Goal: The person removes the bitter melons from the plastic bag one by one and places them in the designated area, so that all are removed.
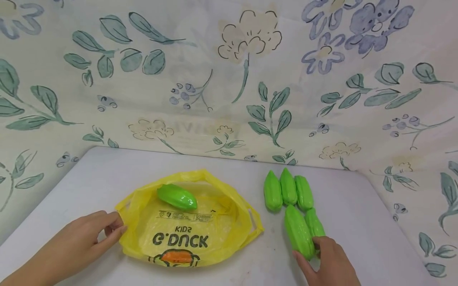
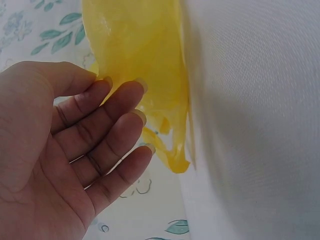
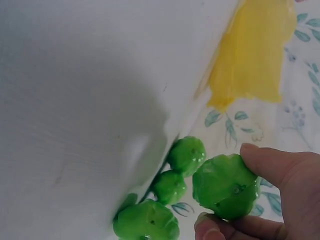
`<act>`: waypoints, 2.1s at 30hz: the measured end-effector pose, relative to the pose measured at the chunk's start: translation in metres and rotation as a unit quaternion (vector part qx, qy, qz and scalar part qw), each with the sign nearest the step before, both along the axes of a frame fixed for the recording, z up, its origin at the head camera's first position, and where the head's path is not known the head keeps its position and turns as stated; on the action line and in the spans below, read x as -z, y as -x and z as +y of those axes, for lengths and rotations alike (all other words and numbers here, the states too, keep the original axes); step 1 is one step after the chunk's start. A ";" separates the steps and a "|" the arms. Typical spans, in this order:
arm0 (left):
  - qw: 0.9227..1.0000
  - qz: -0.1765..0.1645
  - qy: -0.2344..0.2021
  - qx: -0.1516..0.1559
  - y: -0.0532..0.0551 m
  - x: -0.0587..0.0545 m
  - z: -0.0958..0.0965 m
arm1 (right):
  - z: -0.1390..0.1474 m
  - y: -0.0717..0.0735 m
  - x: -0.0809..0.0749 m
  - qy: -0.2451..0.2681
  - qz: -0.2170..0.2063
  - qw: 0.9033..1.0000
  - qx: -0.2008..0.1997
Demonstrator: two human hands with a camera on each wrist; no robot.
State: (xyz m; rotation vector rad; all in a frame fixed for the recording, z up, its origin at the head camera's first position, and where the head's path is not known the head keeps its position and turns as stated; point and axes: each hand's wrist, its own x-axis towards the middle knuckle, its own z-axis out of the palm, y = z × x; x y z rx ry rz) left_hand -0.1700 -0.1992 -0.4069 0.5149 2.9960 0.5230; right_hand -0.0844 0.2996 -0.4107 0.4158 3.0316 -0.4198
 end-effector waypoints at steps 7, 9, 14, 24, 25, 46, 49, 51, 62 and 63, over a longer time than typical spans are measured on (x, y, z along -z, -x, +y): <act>1.000 -0.010 -0.002 -0.001 0.000 0.000 0.002 | 0.001 0.006 0.007 -0.028 -0.031 0.999 -0.008; 1.000 -0.011 -0.003 -0.001 0.000 0.000 0.002 | 0.001 0.007 0.008 -0.035 -0.038 0.999 -0.013; 1.000 -0.005 -0.005 -0.003 0.000 0.000 0.001 | 0.000 0.008 0.013 -0.051 -0.026 0.998 -0.039; 1.000 -0.017 -0.004 -0.009 0.000 0.000 0.001 | -0.006 0.012 0.016 -0.065 -0.050 0.995 -0.049; 1.000 -0.016 -0.004 -0.009 0.000 0.001 0.001 | -0.007 0.013 0.017 -0.063 -0.062 0.995 -0.042; 1.000 0.014 -0.009 -0.001 -0.002 0.005 -0.001 | -0.002 0.013 0.020 -0.049 -0.102 0.993 -0.033; 1.000 0.010 -0.008 -0.002 -0.002 0.005 -0.001 | 0.000 0.010 0.020 -0.059 -0.075 0.994 -0.047; 1.000 0.009 -0.009 -0.002 -0.002 0.005 -0.001 | 0.000 0.009 0.019 -0.066 -0.062 0.994 -0.054; 1.000 0.011 -0.009 0.001 -0.002 0.005 -0.002 | 0.002 0.009 0.021 -0.074 -0.051 0.995 -0.045; 1.000 0.012 -0.009 0.001 -0.002 0.005 -0.002 | 0.003 0.009 0.022 -0.074 -0.045 0.995 -0.049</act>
